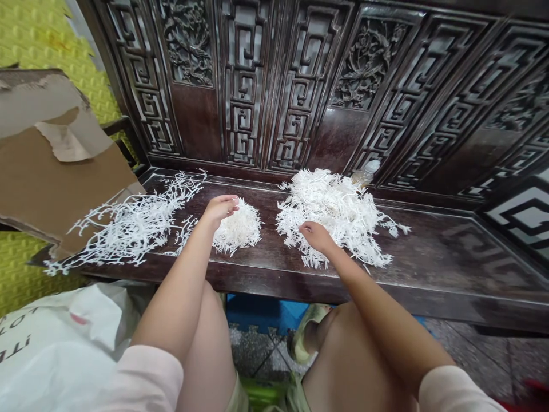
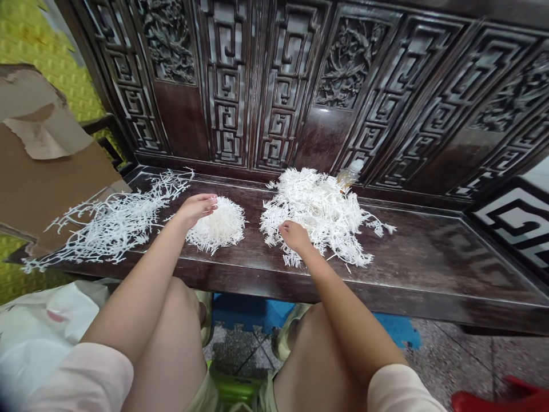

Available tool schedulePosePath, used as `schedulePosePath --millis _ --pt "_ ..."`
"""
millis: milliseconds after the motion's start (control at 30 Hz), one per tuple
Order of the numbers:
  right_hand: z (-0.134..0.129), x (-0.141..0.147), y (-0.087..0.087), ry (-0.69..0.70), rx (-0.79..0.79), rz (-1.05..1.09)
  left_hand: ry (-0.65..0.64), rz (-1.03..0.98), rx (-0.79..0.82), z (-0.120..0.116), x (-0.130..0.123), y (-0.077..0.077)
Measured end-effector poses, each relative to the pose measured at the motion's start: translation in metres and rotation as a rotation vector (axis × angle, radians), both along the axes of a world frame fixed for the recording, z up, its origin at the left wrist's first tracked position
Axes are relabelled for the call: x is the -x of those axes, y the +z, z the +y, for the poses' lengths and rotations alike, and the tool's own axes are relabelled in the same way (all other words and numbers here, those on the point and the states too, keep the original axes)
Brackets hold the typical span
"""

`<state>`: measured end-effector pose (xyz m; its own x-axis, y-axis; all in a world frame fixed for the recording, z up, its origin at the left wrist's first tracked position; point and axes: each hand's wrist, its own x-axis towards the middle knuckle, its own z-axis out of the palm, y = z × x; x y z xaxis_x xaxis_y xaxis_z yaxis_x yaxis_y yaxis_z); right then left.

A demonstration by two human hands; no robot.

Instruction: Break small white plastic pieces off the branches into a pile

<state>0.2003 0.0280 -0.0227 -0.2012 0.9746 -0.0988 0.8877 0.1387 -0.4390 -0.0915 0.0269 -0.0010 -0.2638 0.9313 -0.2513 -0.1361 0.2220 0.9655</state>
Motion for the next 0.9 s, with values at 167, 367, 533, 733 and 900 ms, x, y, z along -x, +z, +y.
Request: schedulePosePath --millis 167,367,533,733,900 --pt "0.000 0.006 -0.002 -0.060 0.005 -0.119 -0.053 -0.100 0.003 -0.005 -0.008 0.010" --pt "-0.012 0.023 0.007 -0.133 -0.269 -0.260 -0.212 -0.118 -0.041 -0.011 -0.029 0.021" --pt "-0.032 0.046 0.030 -0.066 -0.382 0.225 -0.354 -0.129 -0.104 -0.016 -0.048 0.026" --pt "-0.044 0.064 0.031 -0.008 0.250 0.954 -0.528 -0.139 -0.111 -0.022 -0.069 0.025" --pt "-0.041 0.060 0.032 -0.029 0.379 1.088 -0.538 -0.096 -0.096 -0.024 -0.079 0.019"
